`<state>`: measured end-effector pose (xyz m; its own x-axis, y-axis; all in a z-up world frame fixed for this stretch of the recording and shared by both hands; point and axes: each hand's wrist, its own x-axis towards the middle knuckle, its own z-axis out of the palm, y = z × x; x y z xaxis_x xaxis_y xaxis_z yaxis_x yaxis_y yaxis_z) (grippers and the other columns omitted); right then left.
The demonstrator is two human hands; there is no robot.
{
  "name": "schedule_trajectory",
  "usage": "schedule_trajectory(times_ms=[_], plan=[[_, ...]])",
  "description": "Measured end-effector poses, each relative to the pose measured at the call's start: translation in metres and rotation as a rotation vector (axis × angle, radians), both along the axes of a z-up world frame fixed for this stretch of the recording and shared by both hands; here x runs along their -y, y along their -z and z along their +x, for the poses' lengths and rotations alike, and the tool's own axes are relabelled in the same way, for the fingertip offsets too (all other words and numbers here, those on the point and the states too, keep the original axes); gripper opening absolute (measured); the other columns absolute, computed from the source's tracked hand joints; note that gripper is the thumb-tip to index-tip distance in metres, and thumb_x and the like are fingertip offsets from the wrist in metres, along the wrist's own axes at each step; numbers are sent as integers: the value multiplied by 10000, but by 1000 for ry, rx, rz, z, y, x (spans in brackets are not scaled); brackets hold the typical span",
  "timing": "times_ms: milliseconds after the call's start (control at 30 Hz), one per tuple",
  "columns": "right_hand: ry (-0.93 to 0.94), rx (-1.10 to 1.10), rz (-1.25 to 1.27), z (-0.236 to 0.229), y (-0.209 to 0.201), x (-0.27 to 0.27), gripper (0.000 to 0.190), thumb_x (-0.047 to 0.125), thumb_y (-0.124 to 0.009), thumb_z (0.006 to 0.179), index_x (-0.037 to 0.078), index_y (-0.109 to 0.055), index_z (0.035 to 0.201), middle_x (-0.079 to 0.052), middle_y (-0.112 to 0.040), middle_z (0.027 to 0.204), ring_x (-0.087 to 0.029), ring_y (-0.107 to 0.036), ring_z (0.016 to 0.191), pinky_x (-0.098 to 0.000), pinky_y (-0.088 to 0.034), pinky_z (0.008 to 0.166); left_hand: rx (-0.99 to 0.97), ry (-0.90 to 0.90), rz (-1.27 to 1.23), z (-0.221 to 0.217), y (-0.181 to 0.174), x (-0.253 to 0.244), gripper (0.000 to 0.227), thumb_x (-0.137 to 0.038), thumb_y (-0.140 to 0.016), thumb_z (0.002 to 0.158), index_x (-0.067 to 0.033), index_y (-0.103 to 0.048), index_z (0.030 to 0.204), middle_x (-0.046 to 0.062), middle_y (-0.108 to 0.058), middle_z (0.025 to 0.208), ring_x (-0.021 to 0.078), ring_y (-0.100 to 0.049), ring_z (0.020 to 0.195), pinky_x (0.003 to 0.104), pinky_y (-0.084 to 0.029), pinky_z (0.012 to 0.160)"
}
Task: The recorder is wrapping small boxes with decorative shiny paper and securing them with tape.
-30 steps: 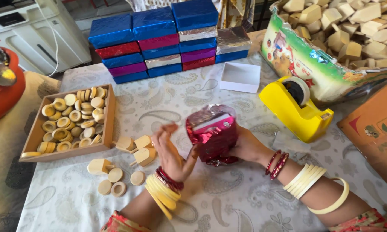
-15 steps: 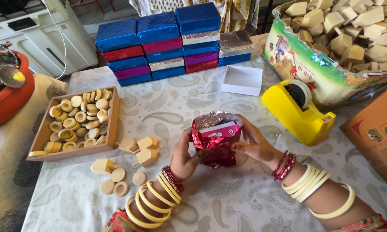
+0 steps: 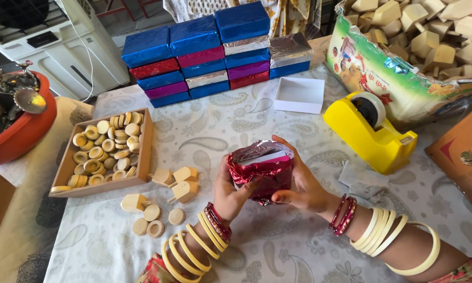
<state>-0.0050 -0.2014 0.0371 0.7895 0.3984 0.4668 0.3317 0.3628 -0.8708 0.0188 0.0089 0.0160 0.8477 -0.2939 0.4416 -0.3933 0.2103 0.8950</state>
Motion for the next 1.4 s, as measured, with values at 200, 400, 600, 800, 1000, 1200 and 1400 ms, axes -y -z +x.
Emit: schedule_trajectory(times_ms=[200, 400, 600, 800, 1000, 1200, 1400], plan=[[285, -90, -53, 0, 25, -1, 699, 212, -800, 897, 24, -419, 1452, -116, -622, 1326, -170, -601, 1233, -353, -496, 1067, -34, 5, -50, -17, -42, -1, 612, -34, -712, 881, -64, -435, 1426, 117, -578, 1366, 218, -561, 1245, 393, -479, 1033], [249, -9, -57, 2, 23, 2, 598, 219, -798, 915, 2, -480, 1372, -91, -627, 1261, -145, -613, 1166, -322, -522, 1017, 698, -381, 631, -23, -104, -22, 345, -136, -748, 837, -172, -676, 1173, 109, -563, 1429, 315, -463, 1387, 488, -352, 1119], [427, 153, -244, 5, 28, 3, 637, 280, -833, 859, 3, -533, 1348, -98, -615, 1249, -165, -622, 1147, -322, -518, 987, 737, -447, 833, -13, -98, -32, 136, -230, -810, 804, -186, -756, 921, 66, -623, 1312, 347, -463, 1337, 513, -344, 1047], [523, 268, -342, 8, 25, 6, 628, 372, -813, 858, 23, -583, 1326, -105, -643, 1243, -211, -644, 1139, -336, -514, 988, 480, -338, 447, -10, -88, -42, 176, -285, -779, 888, -180, -736, 1022, 84, -597, 1342, 326, -489, 1289, 508, -356, 1142], [533, 327, -409, 4, 15, 4, 615, 371, -819, 852, 45, -608, 1329, -90, -666, 1232, -239, -619, 1155, -360, -488, 1006, 665, -320, 737, -23, -107, -21, 442, -304, -904, 654, -161, -756, 1045, 158, -556, 1388, 421, -411, 1339, 551, -283, 1111], [357, 237, -310, -4, 14, 5, 829, 357, -852, 825, 49, -455, 1485, -105, -570, 1331, -231, -522, 1268, -368, -408, 1106, 566, -359, 780, -22, -92, -11, 412, -53, -797, 590, -205, -802, 973, 103, -635, 1384, 382, -438, 1405, 532, -320, 1118], [192, 134, -158, -8, 8, 3, 1008, 354, -844, 860, 43, -246, 1610, -122, -512, 1414, -209, -517, 1326, -362, -391, 1154, 383, -288, 576, -15, -63, -13, 310, 35, -753, 630, -101, -742, 908, 95, -696, 1267, 313, -608, 1265, 427, -493, 1018]])
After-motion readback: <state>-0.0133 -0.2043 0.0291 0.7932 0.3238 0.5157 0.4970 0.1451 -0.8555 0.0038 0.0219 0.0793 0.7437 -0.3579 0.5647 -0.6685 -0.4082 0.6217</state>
